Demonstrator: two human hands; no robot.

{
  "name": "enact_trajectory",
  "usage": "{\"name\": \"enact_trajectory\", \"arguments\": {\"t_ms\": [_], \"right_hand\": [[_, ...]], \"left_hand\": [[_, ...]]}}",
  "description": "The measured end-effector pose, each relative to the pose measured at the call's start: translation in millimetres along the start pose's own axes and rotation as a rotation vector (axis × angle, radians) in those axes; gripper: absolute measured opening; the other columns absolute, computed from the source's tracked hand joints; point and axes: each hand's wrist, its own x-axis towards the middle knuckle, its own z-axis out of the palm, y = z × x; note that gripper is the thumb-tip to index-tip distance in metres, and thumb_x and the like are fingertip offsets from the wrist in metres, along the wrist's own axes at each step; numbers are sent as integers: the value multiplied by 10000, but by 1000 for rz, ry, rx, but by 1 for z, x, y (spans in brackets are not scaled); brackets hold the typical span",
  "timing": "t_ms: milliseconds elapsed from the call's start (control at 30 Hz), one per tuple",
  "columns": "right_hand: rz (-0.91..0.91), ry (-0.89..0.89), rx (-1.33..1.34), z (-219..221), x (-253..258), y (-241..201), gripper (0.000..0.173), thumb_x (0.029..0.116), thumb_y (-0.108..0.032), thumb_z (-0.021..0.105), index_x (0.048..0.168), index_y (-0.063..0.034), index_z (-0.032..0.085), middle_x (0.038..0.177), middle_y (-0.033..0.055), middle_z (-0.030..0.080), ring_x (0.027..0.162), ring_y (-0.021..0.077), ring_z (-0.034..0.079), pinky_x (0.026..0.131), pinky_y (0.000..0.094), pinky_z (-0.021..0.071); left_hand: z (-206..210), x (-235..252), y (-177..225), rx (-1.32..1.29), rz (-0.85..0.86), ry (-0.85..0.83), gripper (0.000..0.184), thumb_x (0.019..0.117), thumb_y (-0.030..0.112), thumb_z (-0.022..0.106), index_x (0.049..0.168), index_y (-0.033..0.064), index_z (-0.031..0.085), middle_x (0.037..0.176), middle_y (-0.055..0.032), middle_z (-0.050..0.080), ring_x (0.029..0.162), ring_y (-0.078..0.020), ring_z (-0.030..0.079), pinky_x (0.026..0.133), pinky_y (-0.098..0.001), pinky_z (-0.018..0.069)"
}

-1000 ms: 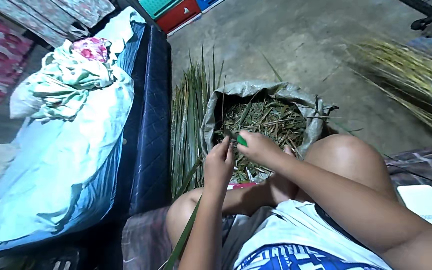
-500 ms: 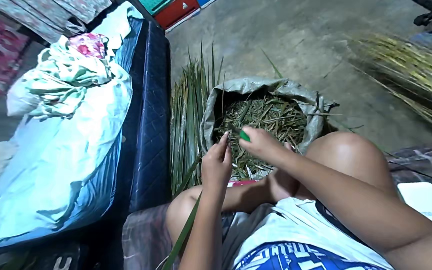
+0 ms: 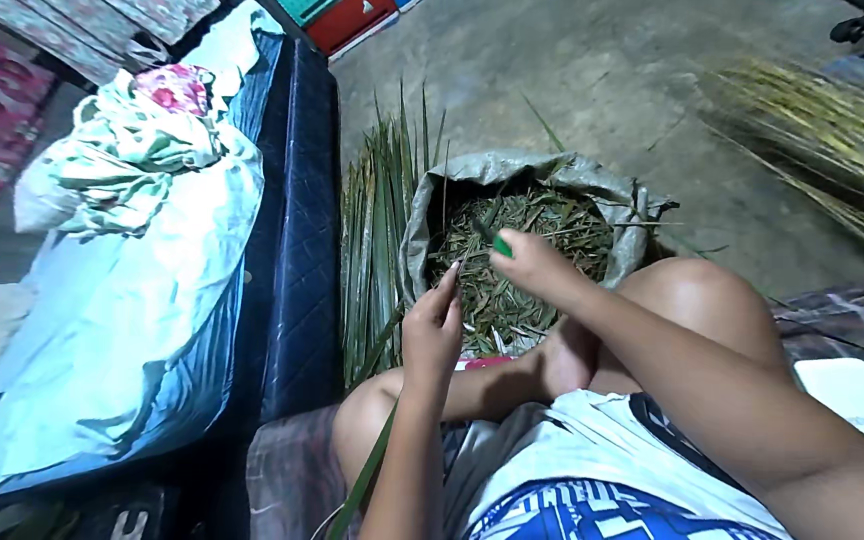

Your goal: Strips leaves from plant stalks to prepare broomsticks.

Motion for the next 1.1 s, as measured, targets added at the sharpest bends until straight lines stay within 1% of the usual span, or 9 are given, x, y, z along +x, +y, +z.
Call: {"name": "enact_trajectory", "arguments": {"t_ms": [100, 267, 400, 467, 667, 833, 900, 1033, 1100], "right_hand": [[-20, 77, 29, -8, 1, 1, 215, 1073, -243, 551, 1066, -46, 637, 800, 148, 620, 704, 298, 616, 631, 511, 499], [-96, -225, -42, 10, -21, -16, 208, 1059, -245, 541, 1041, -58, 629, 840, 108, 601, 781, 249, 600, 708, 466, 484], [-8, -32, -15, 1, -3, -2, 228, 1073, -249, 546, 1098, -42, 639, 855, 174, 642, 772, 331, 643, 684, 544, 513], [-13, 38, 20, -7, 2, 1, 226, 1076, -252, 547, 1081, -45, 639, 805, 156, 622, 706, 310, 619, 630, 522, 499], [-138, -276, -40, 14, -22, -14, 219, 1058, -257, 538, 1050, -60, 632, 826, 103, 594, 765, 242, 589, 697, 460, 476], [-46, -11, -3, 1, -3, -1, 225, 1069, -247, 556, 1078, -41, 644, 830, 165, 635, 749, 323, 635, 668, 537, 505], [-64, 55, 50, -7, 1, 3, 263, 1083, -304, 558, 1083, -52, 633, 787, 138, 602, 687, 289, 594, 626, 500, 488], [-157, -264, 155, -5, -12, 2, 375, 1099, -420, 493, 1183, -64, 577, 758, 73, 532, 603, 171, 509, 570, 365, 458], [-195, -436, 236, 4, -18, 1, 371, 1118, -390, 435, 1329, -97, 521, 791, 50, 537, 594, 122, 486, 564, 312, 435]], "left_hand": [[-1, -1, -1, 2, -1, 8, 336, 1014, 104, 555, 1317, 70, 696, 920, -85, 738, 738, -77, 662, 724, -245, 548], [1, -1, 0, -22, -2, 19, 311, 991, 63, 558, 1255, -3, 710, 938, -115, 739, 774, -95, 676, 750, -257, 559], [-2, -3, -2, -39, 7, 11, 355, 994, 67, 542, 1315, 51, 691, 937, -87, 734, 768, -62, 663, 742, -223, 548], [-3, -4, -3, -43, -3, 1, 352, 1002, 77, 545, 1325, 47, 684, 956, -99, 740, 773, -74, 667, 754, -240, 551], [0, -3, 1, -35, -18, 17, 318, 991, 65, 561, 1269, 13, 709, 963, -112, 744, 779, -81, 675, 760, -244, 555], [-2, -5, -1, -35, 6, 11, 346, 1001, 78, 549, 1316, 45, 689, 946, -94, 741, 753, -64, 663, 736, -225, 548], [-2, -7, -3, -33, 1, 17, 336, 1011, 94, 556, 1315, 49, 692, 943, -96, 742, 747, -67, 666, 734, -227, 549], [-1, -6, -5, -42, -9, 16, 322, 1025, 125, 565, 1308, 37, 691, 947, -92, 740, 756, -64, 668, 745, -230, 554], [-1, -6, -4, -33, -2, 32, 299, 1015, 109, 569, 1258, 5, 708, 935, -99, 738, 762, -66, 671, 749, -228, 558]]}}
